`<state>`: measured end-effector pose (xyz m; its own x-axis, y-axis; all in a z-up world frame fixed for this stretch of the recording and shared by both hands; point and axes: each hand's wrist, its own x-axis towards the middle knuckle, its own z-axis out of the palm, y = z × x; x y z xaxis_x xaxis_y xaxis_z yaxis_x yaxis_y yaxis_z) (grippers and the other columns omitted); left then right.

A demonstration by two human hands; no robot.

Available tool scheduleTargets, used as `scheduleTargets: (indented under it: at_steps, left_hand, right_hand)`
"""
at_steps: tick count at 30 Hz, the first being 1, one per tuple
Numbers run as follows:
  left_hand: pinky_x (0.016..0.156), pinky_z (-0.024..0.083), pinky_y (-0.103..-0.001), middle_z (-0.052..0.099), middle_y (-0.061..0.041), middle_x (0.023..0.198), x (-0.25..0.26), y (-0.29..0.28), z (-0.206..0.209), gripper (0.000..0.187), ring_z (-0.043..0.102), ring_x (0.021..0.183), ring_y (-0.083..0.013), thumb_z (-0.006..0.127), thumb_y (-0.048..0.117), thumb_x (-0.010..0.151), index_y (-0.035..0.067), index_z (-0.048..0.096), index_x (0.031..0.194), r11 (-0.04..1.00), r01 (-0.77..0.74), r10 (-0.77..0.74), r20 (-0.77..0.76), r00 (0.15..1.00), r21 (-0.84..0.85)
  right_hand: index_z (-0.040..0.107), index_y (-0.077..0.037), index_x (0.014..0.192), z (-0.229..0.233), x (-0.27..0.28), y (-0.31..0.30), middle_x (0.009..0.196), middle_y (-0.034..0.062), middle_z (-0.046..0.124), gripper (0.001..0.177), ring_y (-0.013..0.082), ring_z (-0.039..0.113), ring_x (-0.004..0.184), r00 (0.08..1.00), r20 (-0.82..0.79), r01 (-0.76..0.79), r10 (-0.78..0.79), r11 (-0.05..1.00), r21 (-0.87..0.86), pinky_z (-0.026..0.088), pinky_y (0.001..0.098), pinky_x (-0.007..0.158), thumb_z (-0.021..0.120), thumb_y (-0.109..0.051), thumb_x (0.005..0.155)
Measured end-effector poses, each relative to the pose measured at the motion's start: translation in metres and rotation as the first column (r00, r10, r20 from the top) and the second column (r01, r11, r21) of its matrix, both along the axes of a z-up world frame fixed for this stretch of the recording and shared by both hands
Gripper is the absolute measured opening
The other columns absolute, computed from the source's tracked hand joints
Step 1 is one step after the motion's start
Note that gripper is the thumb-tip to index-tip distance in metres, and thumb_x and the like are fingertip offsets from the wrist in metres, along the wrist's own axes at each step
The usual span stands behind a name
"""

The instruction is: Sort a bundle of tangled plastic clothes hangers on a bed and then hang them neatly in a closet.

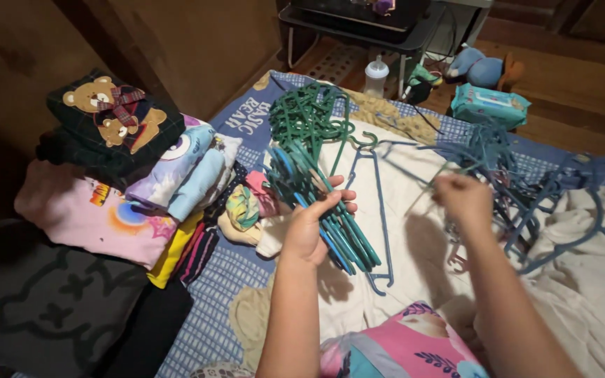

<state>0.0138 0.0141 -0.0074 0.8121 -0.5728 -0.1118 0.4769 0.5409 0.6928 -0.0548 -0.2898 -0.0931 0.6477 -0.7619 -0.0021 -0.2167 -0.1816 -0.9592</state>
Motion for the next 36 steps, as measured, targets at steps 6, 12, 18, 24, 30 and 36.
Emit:
scheduleTargets:
  at_steps: [6, 12, 18, 24, 30, 36]
  left_hand:
    - [0.073, 0.06, -0.034, 0.075, -0.017, 0.102, -0.007, -0.002, 0.001, 0.036, 0.072, 0.081, -0.0212, 0.068, 0.002, 0.09, -0.002, 0.063, 0.126, 0.999, 0.003, -0.004, 0.018, 1.0, 0.051]
    - [0.072, 0.059, -0.034, 0.074, -0.018, 0.103, -0.007, -0.003, 0.0, 0.033, 0.072, 0.082, -0.0222, 0.069, 0.002, 0.089, -0.003, 0.064, 0.121, 0.999, -0.015, 0.014, 0.022, 1.0, 0.029]
    - [0.078, 0.059, -0.034, 0.074, -0.016, 0.11, -0.011, -0.018, -0.009, 0.041, 0.072, 0.087, -0.0203, 0.071, 0.004, 0.085, 0.001, 0.065, 0.125, 0.996, 0.021, -0.017, -0.041, 0.999, 0.082]
    - [0.069, 0.054, -0.033, 0.072, -0.01, 0.09, 0.013, 0.016, -0.014, 0.04, 0.065, 0.076, -0.0199, 0.074, 0.004, 0.087, -0.004, 0.066, 0.125, 0.997, 0.065, -0.066, 0.049, 0.997, 0.033]
    - [0.064, 0.052, -0.033, 0.063, -0.006, 0.076, 0.029, 0.055, -0.007, 0.031, 0.062, 0.069, -0.0188, 0.066, 0.015, 0.092, 0.0, 0.066, 0.12, 0.995, 0.076, -0.078, -0.016, 0.997, -0.064]
    - [0.064, 0.052, -0.031, 0.071, -0.008, 0.093, 0.006, 0.028, 0.004, 0.035, 0.064, 0.072, -0.0174, 0.065, 0.02, 0.095, 0.003, 0.064, 0.126, 0.949, 0.274, -0.295, -0.139, 0.945, -0.154]
  right_hand:
    - [0.079, -0.005, 0.112, 0.089, -0.055, 0.088, 0.081, 0.0123, 0.079, 0.025, 0.0179, 0.079, 0.074, 0.986, -0.133, -0.122, 0.102, 0.981, -0.149, 0.057, 0.0242, 0.062, 0.064, -0.009, 0.092]
    - [0.078, -0.006, 0.115, 0.093, -0.083, 0.101, 0.084, 0.0104, 0.079, 0.026, 0.0196, 0.076, 0.073, 0.988, -0.052, -0.15, 0.147, 0.987, -0.059, 0.054, 0.0336, 0.059, 0.062, -0.012, 0.096]
    - [0.08, -0.011, 0.103, 0.142, -0.106, 0.179, 0.102, 0.0088, 0.078, 0.024, 0.0254, 0.074, 0.083, 0.924, -0.143, -0.349, 0.354, 0.634, -0.69, 0.058, 0.0356, 0.073, 0.067, -0.011, 0.083]
    - [0.059, -0.004, 0.116, 0.117, -0.09, 0.104, 0.104, 0.0094, 0.074, 0.017, 0.0222, 0.076, 0.091, 0.957, 0.206, -0.149, 0.203, 0.957, -0.25, 0.058, 0.0349, 0.072, 0.056, -0.009, 0.1]
    - [0.063, -0.006, 0.121, 0.081, -0.105, -0.039, 0.096, 0.0064, 0.071, 0.018, 0.018, 0.067, 0.084, 0.829, 0.555, -0.159, -0.064, 0.926, 0.344, 0.055, 0.0318, 0.076, 0.061, -0.021, 0.11]
    - [0.062, -0.008, 0.117, 0.025, -0.017, -0.03, 0.08, 0.0001, 0.061, 0.017, 0.0138, 0.054, 0.074, 0.627, 0.772, -0.738, 0.102, 0.393, 0.548, 0.045, 0.0281, 0.073, 0.061, -0.023, 0.11]
